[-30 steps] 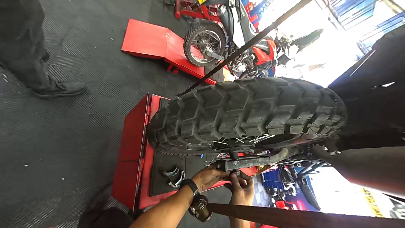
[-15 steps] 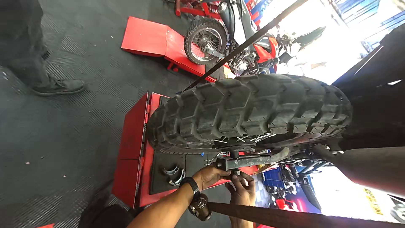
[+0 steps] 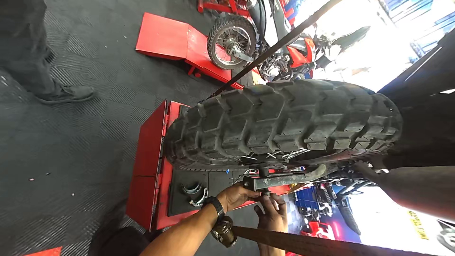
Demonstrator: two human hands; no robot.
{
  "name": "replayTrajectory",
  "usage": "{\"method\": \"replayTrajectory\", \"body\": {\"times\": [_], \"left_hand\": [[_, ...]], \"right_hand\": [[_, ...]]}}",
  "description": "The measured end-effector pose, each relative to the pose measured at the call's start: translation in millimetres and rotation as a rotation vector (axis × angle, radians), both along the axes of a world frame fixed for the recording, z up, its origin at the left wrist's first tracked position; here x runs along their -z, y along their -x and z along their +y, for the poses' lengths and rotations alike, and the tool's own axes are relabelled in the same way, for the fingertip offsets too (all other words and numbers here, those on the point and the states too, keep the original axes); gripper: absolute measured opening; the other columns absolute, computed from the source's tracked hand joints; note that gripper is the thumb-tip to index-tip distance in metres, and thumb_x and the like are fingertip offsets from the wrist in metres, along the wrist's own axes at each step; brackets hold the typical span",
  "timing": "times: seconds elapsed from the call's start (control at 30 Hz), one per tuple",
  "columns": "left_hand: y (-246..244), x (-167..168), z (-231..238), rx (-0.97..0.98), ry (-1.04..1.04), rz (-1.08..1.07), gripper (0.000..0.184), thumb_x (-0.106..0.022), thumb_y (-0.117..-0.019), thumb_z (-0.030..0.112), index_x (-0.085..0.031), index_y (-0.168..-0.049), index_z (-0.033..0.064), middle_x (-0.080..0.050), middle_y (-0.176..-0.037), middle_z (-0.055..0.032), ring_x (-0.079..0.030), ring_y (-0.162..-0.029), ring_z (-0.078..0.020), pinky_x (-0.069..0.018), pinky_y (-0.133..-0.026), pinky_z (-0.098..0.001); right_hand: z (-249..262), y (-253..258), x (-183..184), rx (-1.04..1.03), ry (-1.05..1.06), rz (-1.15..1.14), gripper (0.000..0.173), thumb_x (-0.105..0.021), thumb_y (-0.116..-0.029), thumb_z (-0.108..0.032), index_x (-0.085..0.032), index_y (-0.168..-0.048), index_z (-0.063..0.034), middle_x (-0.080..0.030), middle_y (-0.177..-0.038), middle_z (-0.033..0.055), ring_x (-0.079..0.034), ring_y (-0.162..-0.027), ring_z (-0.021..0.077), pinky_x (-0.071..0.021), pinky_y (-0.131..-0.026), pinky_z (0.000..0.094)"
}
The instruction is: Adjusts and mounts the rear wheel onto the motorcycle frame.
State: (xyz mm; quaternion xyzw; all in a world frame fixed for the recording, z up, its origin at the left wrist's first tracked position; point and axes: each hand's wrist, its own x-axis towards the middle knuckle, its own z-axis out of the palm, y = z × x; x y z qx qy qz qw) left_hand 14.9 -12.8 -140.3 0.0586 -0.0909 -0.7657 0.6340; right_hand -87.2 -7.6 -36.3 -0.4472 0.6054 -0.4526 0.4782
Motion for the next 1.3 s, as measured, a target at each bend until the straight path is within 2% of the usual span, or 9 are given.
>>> {"method": "replayTrajectory", "body": {"times": [0.07, 0.3, 0.4, 0.47, 0.6, 0.77, 1.0, 1.13, 1.3], "left_hand": [[0.6, 2.1, -0.1, 0.011, 0.026, -0.005, 0.032, -0.063, -0.0935, 0.000, -0.059, -0.125, 0.0032, -0.071, -0.112, -0.0101, -0.069, -0.104, -0.0207, -0.0552, -0.098, -0.0400], [-6.9, 2.2, 4.8, 0.088, -0.054, -0.225, 0.023, -0.060, -0.0945, 0.002, -0.059, -0.117, 0.0058, -0.069, -0.100, -0.0031, -0.068, -0.091, -0.0139, -0.0580, -0.084, -0.0339], [-6.1, 20.2, 12.2, 0.190, -0.083, -0.503, 0.037, -0.064, -0.0965, 0.008, -0.057, -0.133, 0.0044, -0.065, -0.112, -0.0075, -0.064, -0.094, -0.0157, -0.0563, -0.082, -0.0350], [-7.5, 47.0, 16.1, 0.291, -0.200, -0.687, 0.047, -0.068, -0.0953, 0.012, -0.054, -0.140, 0.0069, -0.063, -0.123, -0.0137, -0.065, -0.102, -0.0230, -0.0563, -0.087, -0.0426], [-10.1, 117.7, 19.3, 0.368, -0.531, -0.947, 0.055, -0.070, -0.0889, 0.015, -0.054, -0.141, 0.0056, -0.065, -0.124, -0.0201, -0.066, -0.110, -0.0328, -0.0559, -0.092, -0.0533], [-16.1, 135.0, 12.0, 0.386, -0.472, -1.438, 0.054, -0.071, -0.0863, 0.031, -0.062, -0.134, 0.0064, -0.066, -0.128, -0.0201, -0.062, -0.122, -0.0370, -0.0488, -0.102, -0.0604], [-14.3, 150.6, 18.5, 0.109, -0.228, -1.952, 0.067, -0.075, -0.0807, 0.005, -0.058, -0.145, 0.0185, -0.053, -0.149, -0.0098, -0.054, -0.133, -0.0360, -0.0534, -0.097, -0.0583], [-30.3, 171.7, 22.4, 0.095, -0.154, -2.056, 0.066, -0.071, -0.0863, 0.010, -0.053, -0.149, 0.0212, -0.059, -0.144, -0.0055, -0.047, -0.139, -0.0317, -0.0390, -0.115, -0.0530], [-46.8, 176.0, 38.7, -0.008, -0.154, -2.048, 0.065, -0.071, -0.0945, 0.029, -0.047, -0.155, 0.0205, -0.056, -0.148, -0.0075, -0.048, -0.140, -0.0290, -0.0352, -0.118, -0.0499]], "right_hand": [[-2.3, 1.5, -1.1, 0.046, -0.107, -0.171, 0.007, -0.047, -0.1061, -0.009, -0.054, -0.107, -0.0095, -0.068, -0.084, 0.0060, -0.069, -0.070, 0.0153, -0.0578, -0.057, 0.0296], [2.7, 1.8, 3.6, 0.227, -0.346, -0.503, 0.024, -0.043, -0.1092, -0.024, -0.061, -0.106, -0.0074, -0.072, -0.086, 0.0059, -0.073, -0.073, 0.0140, -0.0633, -0.068, 0.0269], [7.6, 2.7, 30.0, 0.296, -0.471, -0.430, 0.039, -0.036, -0.1097, -0.041, -0.058, -0.108, -0.0090, -0.066, -0.083, 0.0050, -0.068, -0.067, 0.0156, -0.0595, -0.063, 0.0308], [7.7, -0.1, 62.9, 0.286, -0.593, -0.360, 0.047, -0.031, -0.1089, -0.046, -0.056, -0.115, -0.0059, -0.065, -0.086, 0.0077, -0.065, -0.067, 0.0172, -0.0572, -0.061, 0.0330], [-0.3, 1.9, 140.3, 0.114, -0.849, -0.263, 0.060, -0.034, -0.1072, -0.054, -0.044, -0.142, -0.0061, -0.064, -0.116, 0.0151, -0.067, -0.096, 0.0233, -0.0579, -0.079, 0.0410], [-13.3, 12.2, 215.3, -0.044, -0.810, -0.077, 0.042, -0.040, -0.1086, -0.039, -0.058, -0.122, -0.0034, -0.068, -0.098, 0.0144, -0.068, -0.082, 0.0229, -0.0592, -0.072, 0.0395], [-27.8, 11.6, 230.3, -0.077, -0.727, -0.035, 0.034, -0.047, -0.1073, -0.022, -0.057, -0.130, 0.0022, -0.070, -0.112, 0.0197, -0.072, -0.095, 0.0278, -0.0614, -0.079, 0.0426], [-40.9, 27.0, 250.7, -0.087, -0.736, -0.037, 0.035, -0.047, -0.1072, -0.021, -0.055, -0.133, 0.0009, -0.070, -0.110, 0.0194, -0.072, -0.092, 0.0282, -0.0616, -0.078, 0.0424], [-41.6, 41.7, 251.6, -0.021, -0.707, -0.084, 0.032, -0.045, -0.1080, -0.029, -0.059, -0.121, -0.0029, -0.070, -0.099, 0.0125, -0.070, -0.085, 0.0230, -0.0598, -0.075, 0.0397]]}}
